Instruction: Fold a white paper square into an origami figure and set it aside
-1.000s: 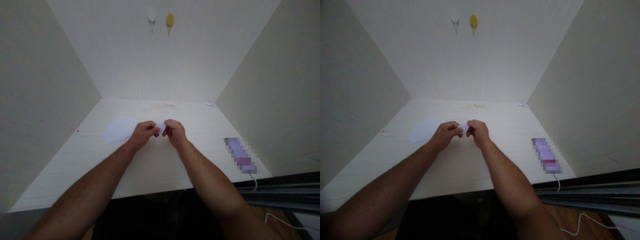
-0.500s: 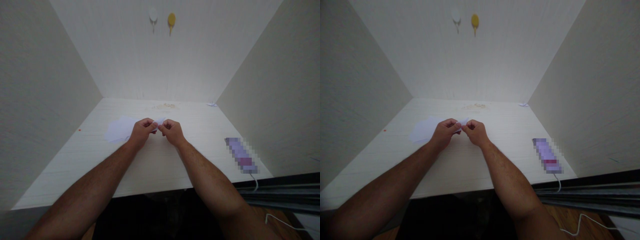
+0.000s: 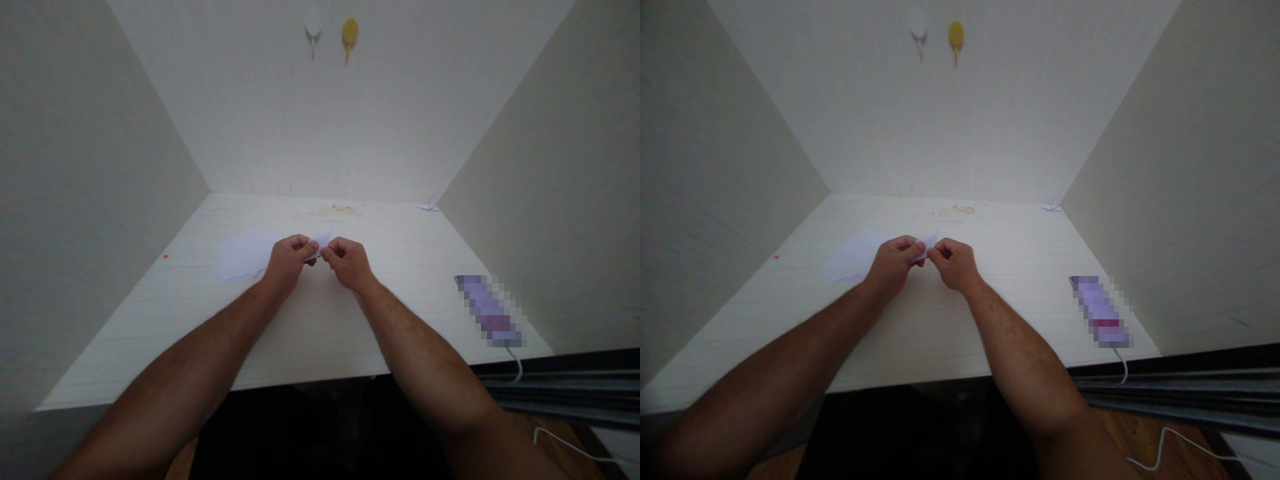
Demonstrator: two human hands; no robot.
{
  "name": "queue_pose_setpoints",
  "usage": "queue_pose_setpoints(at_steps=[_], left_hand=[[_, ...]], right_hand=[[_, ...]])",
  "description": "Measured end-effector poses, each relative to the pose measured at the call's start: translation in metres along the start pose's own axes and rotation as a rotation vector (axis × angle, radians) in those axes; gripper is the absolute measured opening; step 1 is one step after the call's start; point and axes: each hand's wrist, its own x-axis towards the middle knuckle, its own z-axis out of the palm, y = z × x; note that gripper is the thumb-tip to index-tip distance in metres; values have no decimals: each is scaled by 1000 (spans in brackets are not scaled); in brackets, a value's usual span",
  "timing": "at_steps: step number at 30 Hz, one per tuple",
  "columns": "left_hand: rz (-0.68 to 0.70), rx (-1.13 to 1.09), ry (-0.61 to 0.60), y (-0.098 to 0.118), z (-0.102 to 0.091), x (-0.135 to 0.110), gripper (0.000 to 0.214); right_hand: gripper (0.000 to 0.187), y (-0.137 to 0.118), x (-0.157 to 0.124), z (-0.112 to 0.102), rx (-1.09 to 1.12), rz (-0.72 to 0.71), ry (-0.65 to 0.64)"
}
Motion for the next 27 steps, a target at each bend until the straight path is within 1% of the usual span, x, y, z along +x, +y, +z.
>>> queue_pose_setpoints(at_steps=[5, 10, 12, 15, 18, 19, 21, 23, 24, 25, 27], left_hand=[[-51, -52, -25, 2, 0, 1, 20], [45, 131, 45, 8, -1, -1, 23], [70, 177, 49, 9, -1, -2, 23], [84, 184, 39, 8, -1, -2, 22], [79, 137, 18, 3, -1, -1, 23], [64, 94, 4, 2, -1, 0, 23], [-23, -36, -36, 2, -2, 1, 23], [-181, -163, -89, 4, -2, 2, 21], [-251, -189, -122, 6, -3, 2, 22], [-288, -189, -151, 8, -3, 2, 22], [-294, -162, -189, 11, -4, 1, 18]], right_hand=[[26, 2, 1, -2, 8, 24, -19], [27, 4, 2, -2, 25, 38, -54], [26, 4, 2, -1, 50, 56, -63], [25, 4, 2, 0, 65, 84, -63], [26, 4, 3, -1, 58, 69, -60], [26, 4, 3, -2, 58, 59, -60], [26, 4, 4, -3, 72, 53, -58], [25, 4, 5, -5, 114, 59, -59], [24, 4, 5, -5, 144, 62, -62], [23, 3, 5, -5, 173, 65, -65], [23, 4, 6, -5, 209, 75, -59]])
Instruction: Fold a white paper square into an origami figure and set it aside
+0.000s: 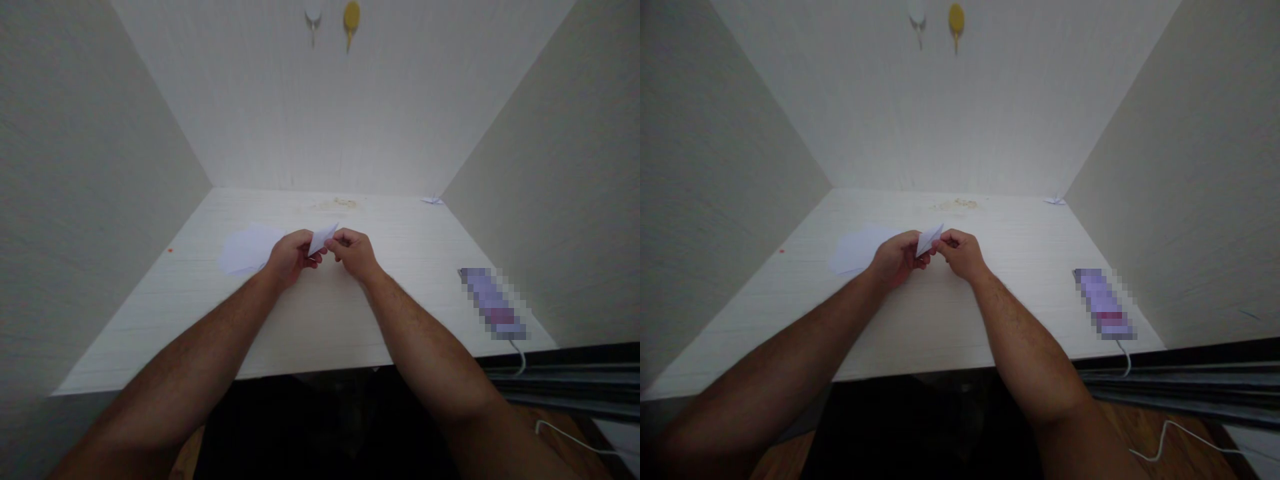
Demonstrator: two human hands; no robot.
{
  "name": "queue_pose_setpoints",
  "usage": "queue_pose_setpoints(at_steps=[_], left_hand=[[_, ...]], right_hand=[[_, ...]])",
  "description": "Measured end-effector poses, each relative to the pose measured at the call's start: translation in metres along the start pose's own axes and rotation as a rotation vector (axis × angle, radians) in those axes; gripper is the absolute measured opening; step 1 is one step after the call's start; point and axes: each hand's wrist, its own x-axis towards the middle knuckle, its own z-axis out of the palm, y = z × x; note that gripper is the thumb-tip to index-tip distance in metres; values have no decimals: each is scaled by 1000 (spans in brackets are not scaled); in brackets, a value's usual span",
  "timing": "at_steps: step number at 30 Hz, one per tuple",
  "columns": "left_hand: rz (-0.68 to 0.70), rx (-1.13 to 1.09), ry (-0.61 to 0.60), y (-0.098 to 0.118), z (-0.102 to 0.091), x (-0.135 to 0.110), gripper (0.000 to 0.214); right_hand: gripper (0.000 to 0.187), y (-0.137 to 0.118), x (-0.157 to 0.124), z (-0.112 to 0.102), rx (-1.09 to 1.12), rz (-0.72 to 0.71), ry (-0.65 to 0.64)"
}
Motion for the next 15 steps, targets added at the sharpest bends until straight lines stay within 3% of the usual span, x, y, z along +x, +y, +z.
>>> queue_pose_setpoints(at_steps=[2, 6, 10, 15], left_hand=[[28, 26, -3, 0, 0, -1, 16], [94, 19, 47, -5, -3, 1, 34], [176, 13, 118, -9, -6, 4, 39], [217, 81, 155, -12, -6, 5, 38]], right_hand=[[23, 1, 1, 0, 5, 21, 20], [18, 3, 3, 0, 4, 48, 80], [14, 2, 2, 0, 95, 63, 51], [24, -1, 0, 2, 40, 86, 66]])
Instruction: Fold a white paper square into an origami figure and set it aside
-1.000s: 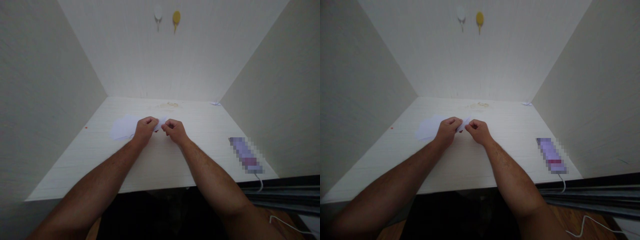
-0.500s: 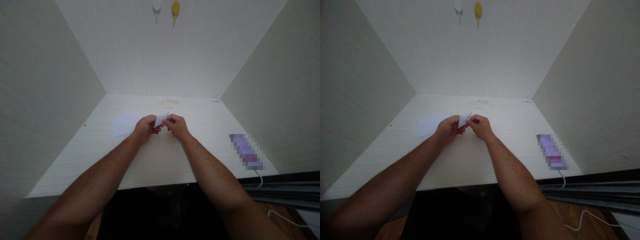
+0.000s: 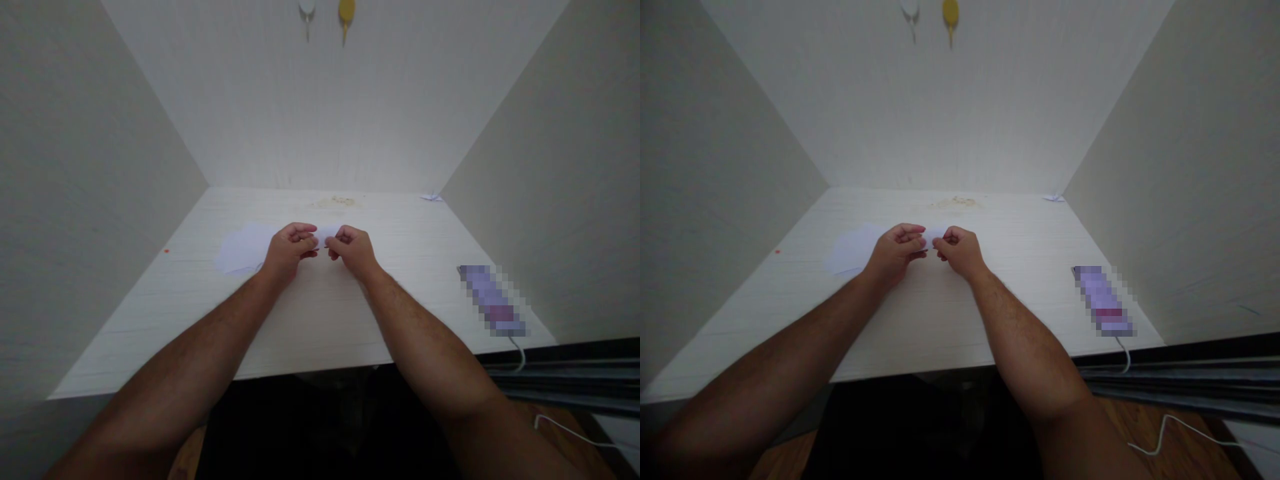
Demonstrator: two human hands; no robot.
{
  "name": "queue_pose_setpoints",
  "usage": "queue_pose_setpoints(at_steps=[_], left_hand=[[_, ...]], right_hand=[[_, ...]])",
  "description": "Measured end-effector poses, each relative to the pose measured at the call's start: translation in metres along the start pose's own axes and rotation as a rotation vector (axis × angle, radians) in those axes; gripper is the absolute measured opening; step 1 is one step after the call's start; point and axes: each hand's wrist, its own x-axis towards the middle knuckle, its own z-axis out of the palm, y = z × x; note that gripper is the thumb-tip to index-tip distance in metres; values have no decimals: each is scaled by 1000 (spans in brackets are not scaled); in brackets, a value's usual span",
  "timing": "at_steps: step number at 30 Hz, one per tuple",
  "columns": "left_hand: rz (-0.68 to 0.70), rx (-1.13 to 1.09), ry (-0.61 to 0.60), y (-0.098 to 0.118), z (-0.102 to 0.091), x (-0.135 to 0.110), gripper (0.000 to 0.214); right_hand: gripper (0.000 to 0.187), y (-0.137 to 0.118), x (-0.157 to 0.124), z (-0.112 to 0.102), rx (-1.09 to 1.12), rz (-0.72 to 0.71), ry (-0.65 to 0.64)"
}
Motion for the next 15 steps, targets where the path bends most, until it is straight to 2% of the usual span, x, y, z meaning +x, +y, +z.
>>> queue_pose_setpoints(at_steps=[7, 12, 15], left_hand=[[96, 161, -19, -6, -1, 2, 21], [121, 311, -11, 1, 0, -1, 19], [108, 326, -12, 4, 2, -3, 16]], right_hand=[[23, 1, 1, -1, -62, -14, 33], [22, 1, 0, -3, -183, -48, 12], [22, 2, 0, -2, -224, -75, 36]])
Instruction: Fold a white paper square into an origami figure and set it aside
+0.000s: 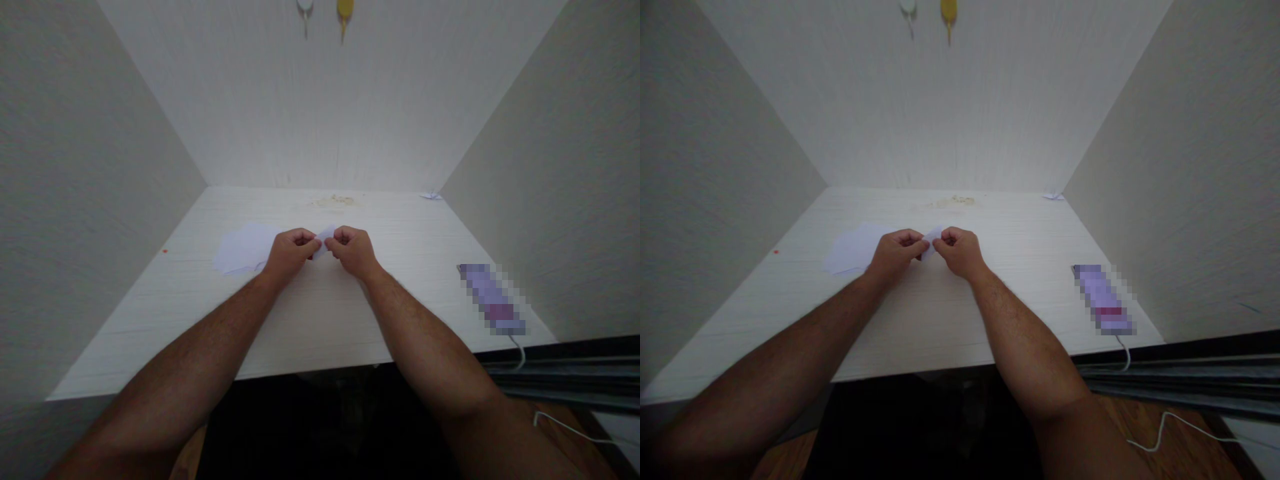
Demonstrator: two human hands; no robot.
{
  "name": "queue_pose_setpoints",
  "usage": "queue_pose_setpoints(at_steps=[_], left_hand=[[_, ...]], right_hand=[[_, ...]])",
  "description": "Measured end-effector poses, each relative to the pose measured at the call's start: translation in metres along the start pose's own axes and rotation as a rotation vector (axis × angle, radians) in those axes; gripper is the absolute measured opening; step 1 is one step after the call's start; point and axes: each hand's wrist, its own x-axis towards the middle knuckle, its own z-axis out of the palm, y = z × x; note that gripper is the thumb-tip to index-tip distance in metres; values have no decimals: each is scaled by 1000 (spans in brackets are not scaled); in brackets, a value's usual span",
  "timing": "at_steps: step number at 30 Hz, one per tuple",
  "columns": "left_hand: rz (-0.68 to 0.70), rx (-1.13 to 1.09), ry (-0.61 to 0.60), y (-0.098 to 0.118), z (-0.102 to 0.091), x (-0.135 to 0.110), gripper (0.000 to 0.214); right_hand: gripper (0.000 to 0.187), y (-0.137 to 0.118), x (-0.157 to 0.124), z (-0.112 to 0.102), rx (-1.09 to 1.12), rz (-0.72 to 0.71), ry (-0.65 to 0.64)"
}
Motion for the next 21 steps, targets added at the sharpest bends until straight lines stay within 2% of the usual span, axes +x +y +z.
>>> queue_pose_setpoints(at_steps=[3, 6, 11, 13, 17, 21], left_hand=[[-4, -45, 21, 0, 1, 0, 17], [23, -66, 47, -1, 2, 0, 22], [141, -108, 11, -3, 1, 1, 34], [167, -87, -3, -4, 2, 1, 32], [166, -42, 12, -3, 3, -1, 26], [137, -8, 29, 2, 5, -4, 13]], right_hand=[[19, 2, 0, 3, 98, 11, 39], [32, 4, 0, 5, 208, -9, 73], [28, 2, 1, 5, 226, -28, -5], [30, 1, 1, 4, 243, -20, -26], [19, 1, 0, 4, 232, 20, -54], [15, 4, -1, 6, 190, -9, -68]])
